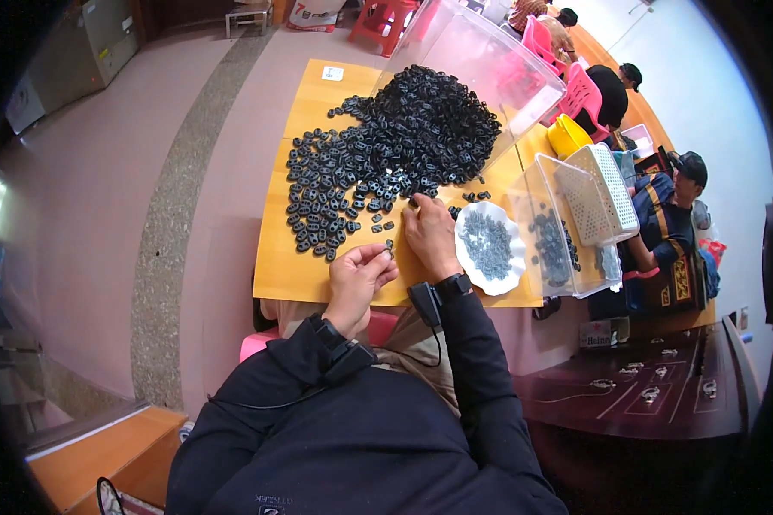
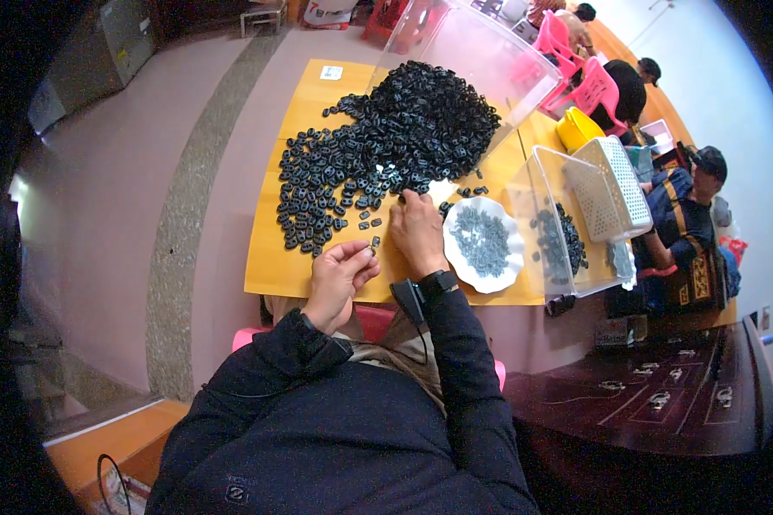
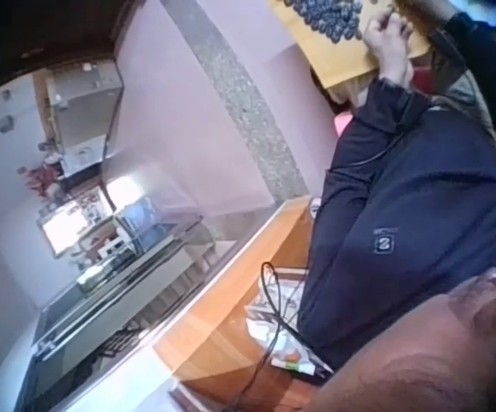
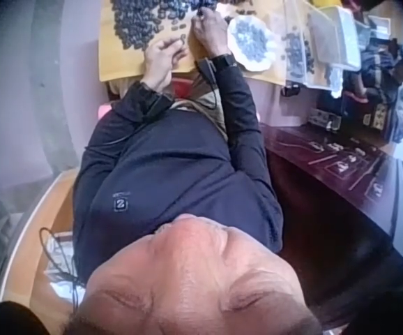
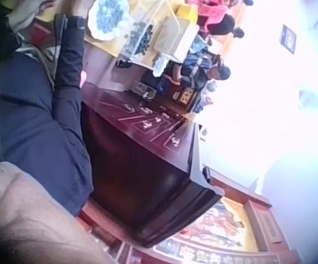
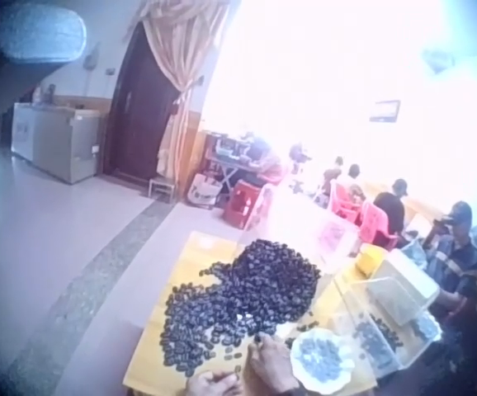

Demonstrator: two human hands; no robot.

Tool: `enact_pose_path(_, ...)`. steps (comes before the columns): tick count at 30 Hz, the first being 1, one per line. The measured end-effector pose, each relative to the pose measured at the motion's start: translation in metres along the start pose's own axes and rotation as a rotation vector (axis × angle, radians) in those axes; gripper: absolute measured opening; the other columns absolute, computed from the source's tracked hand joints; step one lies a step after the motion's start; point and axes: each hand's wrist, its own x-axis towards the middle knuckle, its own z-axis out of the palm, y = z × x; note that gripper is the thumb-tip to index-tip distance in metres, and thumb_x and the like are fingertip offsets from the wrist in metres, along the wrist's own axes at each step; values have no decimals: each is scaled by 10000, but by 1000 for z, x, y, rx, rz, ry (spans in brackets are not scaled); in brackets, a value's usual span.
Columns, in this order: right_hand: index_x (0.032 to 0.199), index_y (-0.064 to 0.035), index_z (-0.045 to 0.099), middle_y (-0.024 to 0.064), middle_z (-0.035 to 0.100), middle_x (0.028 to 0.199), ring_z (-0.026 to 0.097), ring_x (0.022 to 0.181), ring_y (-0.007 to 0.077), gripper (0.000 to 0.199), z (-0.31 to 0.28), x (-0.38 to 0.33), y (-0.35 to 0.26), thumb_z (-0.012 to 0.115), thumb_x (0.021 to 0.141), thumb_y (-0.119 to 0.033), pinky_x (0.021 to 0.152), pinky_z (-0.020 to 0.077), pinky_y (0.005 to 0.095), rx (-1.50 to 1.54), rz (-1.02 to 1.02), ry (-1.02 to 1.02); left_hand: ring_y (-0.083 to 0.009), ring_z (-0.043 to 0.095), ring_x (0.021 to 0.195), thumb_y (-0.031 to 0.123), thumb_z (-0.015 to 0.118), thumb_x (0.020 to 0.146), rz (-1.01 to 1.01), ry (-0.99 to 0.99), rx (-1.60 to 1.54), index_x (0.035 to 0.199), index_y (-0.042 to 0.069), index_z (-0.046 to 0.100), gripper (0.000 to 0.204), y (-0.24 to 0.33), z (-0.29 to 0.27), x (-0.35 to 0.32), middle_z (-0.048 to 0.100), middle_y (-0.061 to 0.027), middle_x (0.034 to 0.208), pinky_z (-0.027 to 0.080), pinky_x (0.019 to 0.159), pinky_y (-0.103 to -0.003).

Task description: The person assembles cord locks by hand, picking up a black plastic housing and a metal spring, then inserting the spring into the housing. After assembling the components, the person places the finished cord lock into a white plastic basket.

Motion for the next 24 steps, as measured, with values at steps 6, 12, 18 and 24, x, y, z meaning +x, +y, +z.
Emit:
enact_pose_path(6,934,-16,641,205,616,878,603,825,389,162,-3,-4,2,591,849,-145,745,487,449,14,23,-47,-131,622,792,39,601,896,3,12,-1,1028,-24,583,147,1,2,-1,618,-59,897,558,748,-261)
enact_pose_path(12,922,-7,644,163,614,780,613,714,288,131,-12,-18,-2,581,886,-117,663,497,364,151,-9,15,-127,619,786,41,601,897,9,32,-14,1025,-21,587,144,3,2,-1,618,-54,892,557,746,-261)
enact_pose_path(18,1174,71,554,21,571,775,560,707,75,295,-27,-51,-9,555,946,-116,621,516,231,1054,431,-235,-123,618,777,40,598,899,8,16,-8,1023,-20,589,138,1,1,-1,619,-55,886,556,734,-256)
enact_pose_path(24,1219,57,527,59,605,849,607,738,125,315,-40,-72,-9,564,919,-31,691,562,280,1500,668,-320,-125,623,775,42,597,900,-2,12,11,1026,-17,589,140,-1,1,-1,623,-60,886,554,720,-249)
